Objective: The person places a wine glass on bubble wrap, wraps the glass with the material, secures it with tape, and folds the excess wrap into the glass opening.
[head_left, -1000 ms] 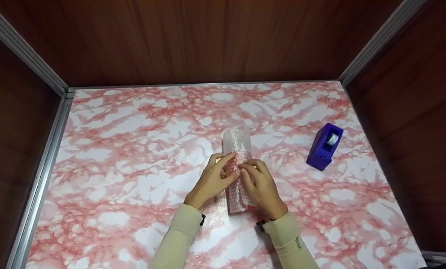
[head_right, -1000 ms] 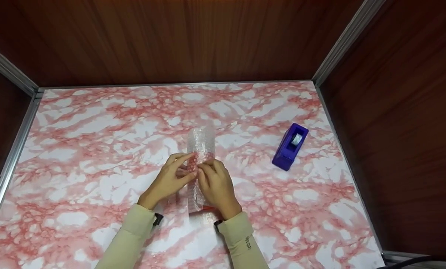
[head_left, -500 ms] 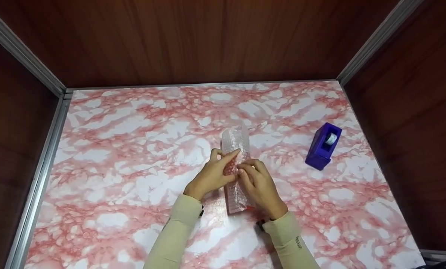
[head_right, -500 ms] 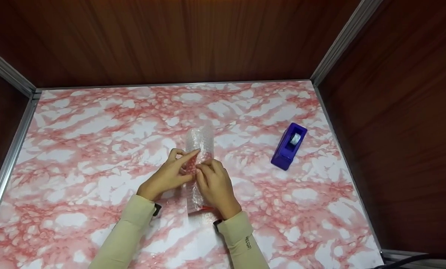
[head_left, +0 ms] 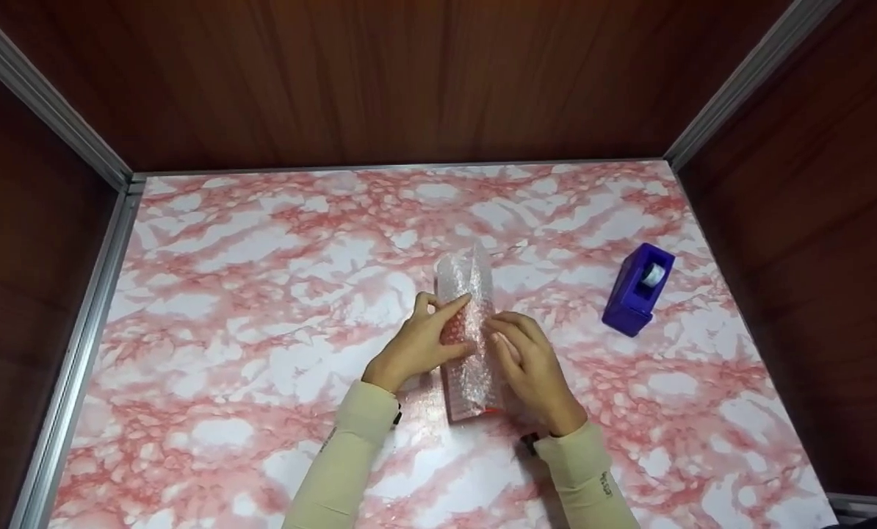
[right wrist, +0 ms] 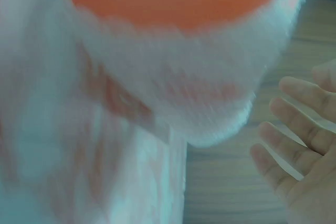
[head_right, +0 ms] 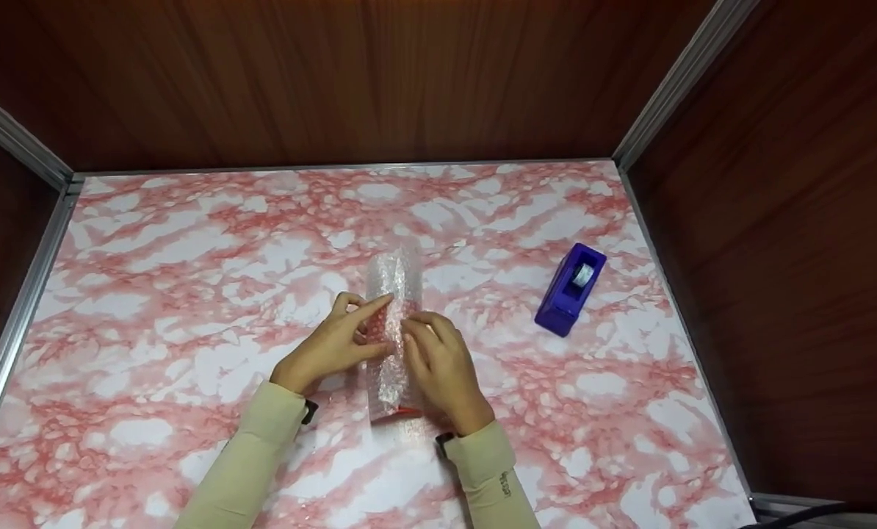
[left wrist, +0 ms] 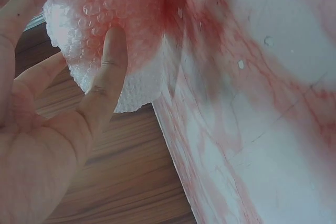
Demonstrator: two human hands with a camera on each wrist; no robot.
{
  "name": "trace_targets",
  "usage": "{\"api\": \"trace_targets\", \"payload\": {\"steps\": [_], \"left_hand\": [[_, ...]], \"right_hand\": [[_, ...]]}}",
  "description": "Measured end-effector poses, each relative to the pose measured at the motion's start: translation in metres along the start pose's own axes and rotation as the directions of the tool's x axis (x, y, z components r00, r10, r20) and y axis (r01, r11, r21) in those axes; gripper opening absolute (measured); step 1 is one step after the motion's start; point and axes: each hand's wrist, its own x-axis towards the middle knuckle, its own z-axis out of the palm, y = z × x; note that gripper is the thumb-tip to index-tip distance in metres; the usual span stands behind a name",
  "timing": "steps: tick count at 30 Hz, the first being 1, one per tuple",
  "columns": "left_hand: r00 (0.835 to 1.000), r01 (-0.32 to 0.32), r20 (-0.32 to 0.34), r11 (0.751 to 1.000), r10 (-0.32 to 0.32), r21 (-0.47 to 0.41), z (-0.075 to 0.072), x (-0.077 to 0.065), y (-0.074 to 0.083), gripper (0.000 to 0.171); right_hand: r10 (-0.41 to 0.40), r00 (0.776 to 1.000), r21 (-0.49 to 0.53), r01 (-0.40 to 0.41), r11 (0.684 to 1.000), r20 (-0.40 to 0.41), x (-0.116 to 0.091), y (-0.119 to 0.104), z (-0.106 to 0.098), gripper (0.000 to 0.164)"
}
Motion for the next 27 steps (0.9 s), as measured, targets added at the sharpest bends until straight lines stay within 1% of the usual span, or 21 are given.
{"api": "trace_targets", "payload": {"steps": [4,7,9,12,15,20,23,27], "left_hand": [[1.000,0.006,-0.002,1.000,-0.006,-0.008,0.000,0.000,0.001,0.086],[1.000,0.018,0.004,1.000,-0.018,-0.014,0.000,-0.002,0.001,0.086],[1.000,0.022,0.010,1.000,-0.022,-0.018,0.001,-0.002,0.000,0.086],[1.000,0.019,0.017,1.000,-0.018,-0.022,0.001,-0.002,0.000,0.086],[1.000,0.017,0.014,1.000,-0.016,-0.022,0.000,-0.002,-0.001,0.085],[1.000,0.018,0.010,1.000,-0.018,-0.018,-0.002,-0.002,-0.002,0.084],[1.000,0.017,0.012,1.000,-0.017,-0.025,-0.001,-0.001,-0.002,0.084],[1.000,0.015,0.007,0.999,-0.015,-0.032,0.000,-0.001,-0.002,0.084]], "right_hand": [[0.020,0.998,-0.049,-0.022,0.999,-0.058,-0.001,0.010,-0.019,0.025],[0.042,0.993,-0.097,-0.054,0.994,-0.114,-0.003,0.022,-0.036,0.025],[0.060,0.986,-0.139,-0.082,0.987,-0.157,-0.004,0.032,-0.049,0.024],[0.097,0.970,-0.209,-0.144,0.967,-0.223,-0.008,0.048,-0.070,0.023],[0.132,0.949,-0.283,-0.215,0.935,-0.285,-0.013,0.062,-0.089,0.020],[0.152,0.915,-0.367,-0.297,0.882,-0.374,-0.021,0.082,-0.112,0.018],[0.224,0.887,-0.374,-0.384,0.844,-0.404,-0.026,0.092,-0.122,0.019],[0.356,0.835,-0.363,-0.514,0.777,-0.419,-0.032,0.104,-0.129,0.022]]}}
